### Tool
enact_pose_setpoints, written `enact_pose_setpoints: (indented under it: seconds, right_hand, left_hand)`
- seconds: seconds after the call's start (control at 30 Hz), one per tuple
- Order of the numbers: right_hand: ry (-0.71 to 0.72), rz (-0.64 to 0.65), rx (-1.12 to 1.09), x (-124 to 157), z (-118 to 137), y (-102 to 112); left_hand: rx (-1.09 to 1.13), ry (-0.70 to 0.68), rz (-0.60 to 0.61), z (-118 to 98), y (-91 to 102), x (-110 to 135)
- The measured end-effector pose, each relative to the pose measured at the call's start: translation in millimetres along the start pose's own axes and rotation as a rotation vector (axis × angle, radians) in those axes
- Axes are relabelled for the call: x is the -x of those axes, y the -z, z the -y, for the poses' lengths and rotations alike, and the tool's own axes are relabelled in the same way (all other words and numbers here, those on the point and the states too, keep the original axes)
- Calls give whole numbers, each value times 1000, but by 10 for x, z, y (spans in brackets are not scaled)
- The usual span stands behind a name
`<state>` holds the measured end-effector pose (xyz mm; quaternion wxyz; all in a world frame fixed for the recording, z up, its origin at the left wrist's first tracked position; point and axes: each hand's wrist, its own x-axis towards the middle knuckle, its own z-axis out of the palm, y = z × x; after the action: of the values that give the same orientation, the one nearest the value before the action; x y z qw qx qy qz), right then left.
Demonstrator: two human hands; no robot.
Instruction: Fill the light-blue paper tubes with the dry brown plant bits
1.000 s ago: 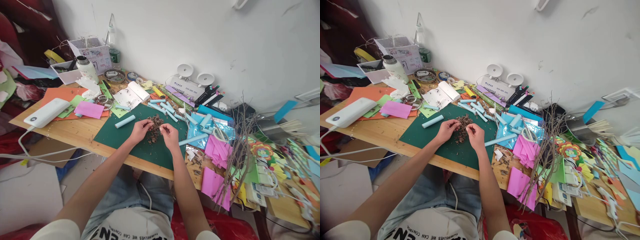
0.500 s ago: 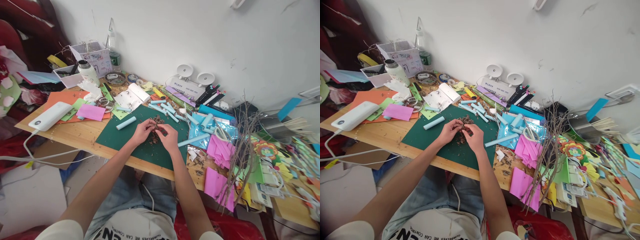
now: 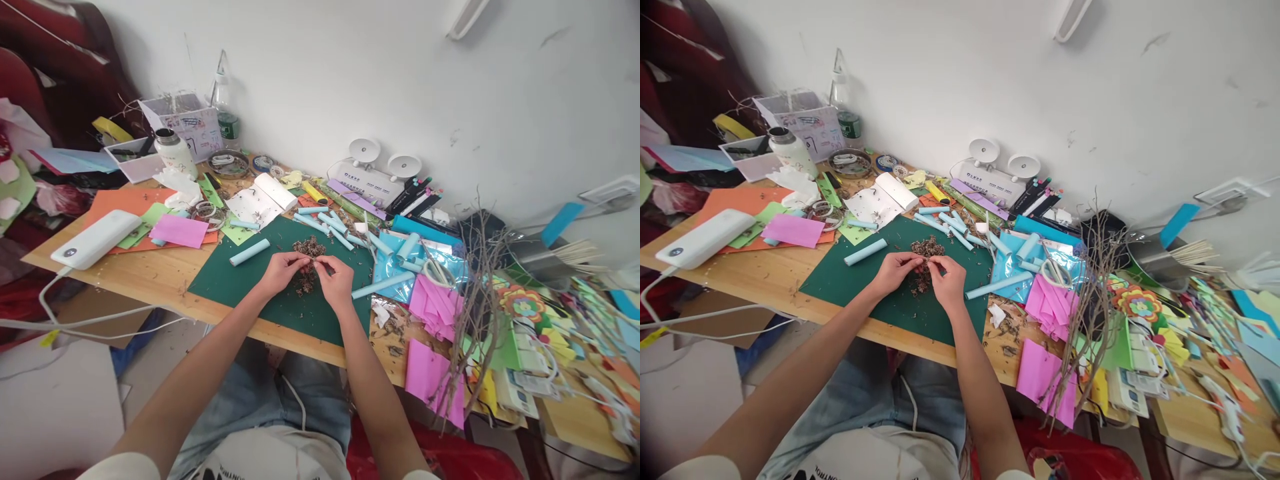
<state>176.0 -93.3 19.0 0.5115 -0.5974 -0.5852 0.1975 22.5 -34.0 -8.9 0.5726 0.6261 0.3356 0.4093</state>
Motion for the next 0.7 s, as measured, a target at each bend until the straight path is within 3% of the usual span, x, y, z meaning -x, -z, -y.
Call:
enact_pose_setpoints:
  seconds: [0.13, 0.3, 0.47, 0.7]
  right_hand:
    - [-223, 64, -205, -20, -97, -10]
    - [-298, 191, -326, -33, -197, 13]
    - [-296, 217, -295, -31, -134, 32]
    - [-203, 90, -223, -10, -98, -24]
  left_hand:
    - [14, -12, -13, -13, -12, 7]
    - [7, -85, 39, -57, -8, 12]
    - [-23, -10, -9, -52, -3, 15]
    - [68, 65, -7, -27, 9, -3]
